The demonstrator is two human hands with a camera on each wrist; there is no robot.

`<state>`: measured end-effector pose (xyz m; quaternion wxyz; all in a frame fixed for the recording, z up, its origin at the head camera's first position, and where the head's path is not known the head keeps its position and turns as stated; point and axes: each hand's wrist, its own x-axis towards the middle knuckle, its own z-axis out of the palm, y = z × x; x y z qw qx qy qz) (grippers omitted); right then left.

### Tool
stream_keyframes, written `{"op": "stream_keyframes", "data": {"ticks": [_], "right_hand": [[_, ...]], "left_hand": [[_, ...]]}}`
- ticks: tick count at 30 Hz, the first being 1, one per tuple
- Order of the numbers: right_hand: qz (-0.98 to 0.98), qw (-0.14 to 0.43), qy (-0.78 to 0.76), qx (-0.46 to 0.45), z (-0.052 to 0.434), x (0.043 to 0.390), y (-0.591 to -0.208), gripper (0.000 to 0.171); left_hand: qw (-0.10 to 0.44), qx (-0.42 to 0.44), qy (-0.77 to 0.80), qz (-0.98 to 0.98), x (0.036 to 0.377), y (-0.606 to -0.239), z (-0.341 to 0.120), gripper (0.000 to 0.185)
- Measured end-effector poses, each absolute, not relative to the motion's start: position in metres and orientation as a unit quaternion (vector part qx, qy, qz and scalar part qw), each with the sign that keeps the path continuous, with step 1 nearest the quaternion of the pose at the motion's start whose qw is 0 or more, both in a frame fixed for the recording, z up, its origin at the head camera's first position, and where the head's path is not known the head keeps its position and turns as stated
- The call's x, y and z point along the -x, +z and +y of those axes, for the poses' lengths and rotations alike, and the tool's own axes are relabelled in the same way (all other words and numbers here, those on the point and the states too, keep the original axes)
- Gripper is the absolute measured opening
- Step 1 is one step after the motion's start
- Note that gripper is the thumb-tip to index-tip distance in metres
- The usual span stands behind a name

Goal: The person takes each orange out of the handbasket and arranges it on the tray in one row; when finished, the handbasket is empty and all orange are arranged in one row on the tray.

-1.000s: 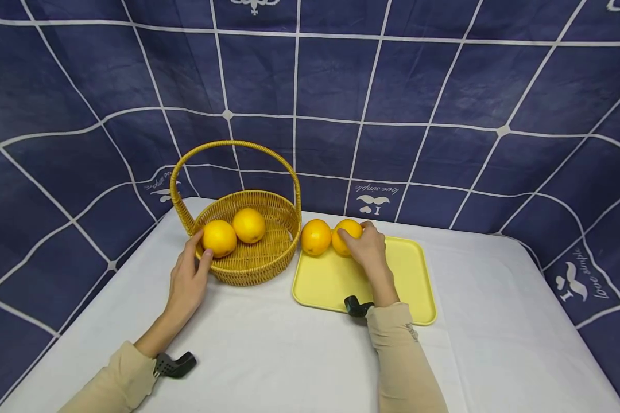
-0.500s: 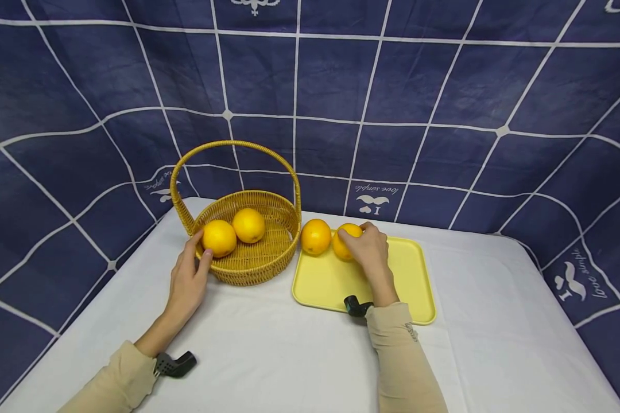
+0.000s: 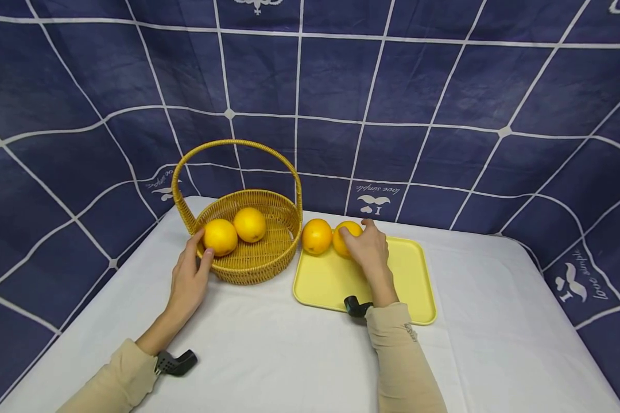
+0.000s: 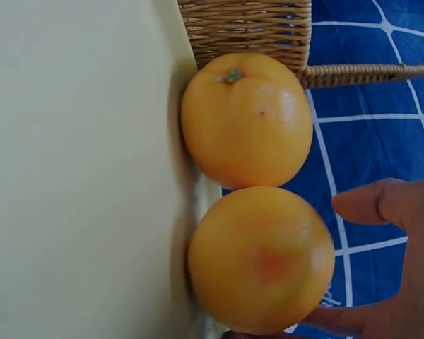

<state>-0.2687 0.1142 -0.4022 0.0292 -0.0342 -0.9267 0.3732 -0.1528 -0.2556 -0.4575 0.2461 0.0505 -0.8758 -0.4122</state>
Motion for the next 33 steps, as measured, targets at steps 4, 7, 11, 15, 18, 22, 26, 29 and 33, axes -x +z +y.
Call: {"op": "stream_keyframes", "data": {"ticks": [4,7,11,15,18,22,26,29,33], "right_hand": [[-0.920,0.072,0.384,0.027,0.112,0.267,-0.397,0.070],[-0.913,0.104,0.393,0.014,0.110,0.265,-0.390,0.067],[-0.907,0.127,0.401,-0.008,0.107,0.262,-0.379,0.063],[-0.907,0.120,0.404,-0.021,0.101,0.255,-0.368,0.062],[-0.905,0.108,0.409,-0.034,0.096,0.248,-0.361,0.060],[-0.901,0.093,0.419,-0.056,0.086,0.241,-0.355,0.057],[-0.895,0.074,0.433,-0.077,0.073,0.237,-0.353,0.054],[-0.887,0.057,0.448,-0.095,0.063,0.232,-0.352,0.050],[-0.880,0.037,0.456,-0.128,0.048,0.227,-0.357,0.048]], "left_hand": [[0.245,-0.052,-0.412,-0.876,0.153,-0.458,-0.256,0.059],[0.244,-0.054,-0.411,-0.877,0.153,-0.457,-0.256,0.059],[0.244,-0.055,-0.410,-0.877,0.153,-0.456,-0.256,0.059],[0.242,-0.054,-0.411,-0.877,0.152,-0.457,-0.256,0.059],[0.240,-0.052,-0.412,-0.878,0.152,-0.457,-0.256,0.059],[0.239,-0.051,-0.414,-0.877,0.152,-0.456,-0.255,0.058],[0.239,-0.052,-0.414,-0.877,0.153,-0.456,-0.254,0.058],[0.236,-0.053,-0.413,-0.878,0.153,-0.456,-0.253,0.058],[0.237,-0.052,-0.412,-0.878,0.152,-0.458,-0.255,0.059]]}}
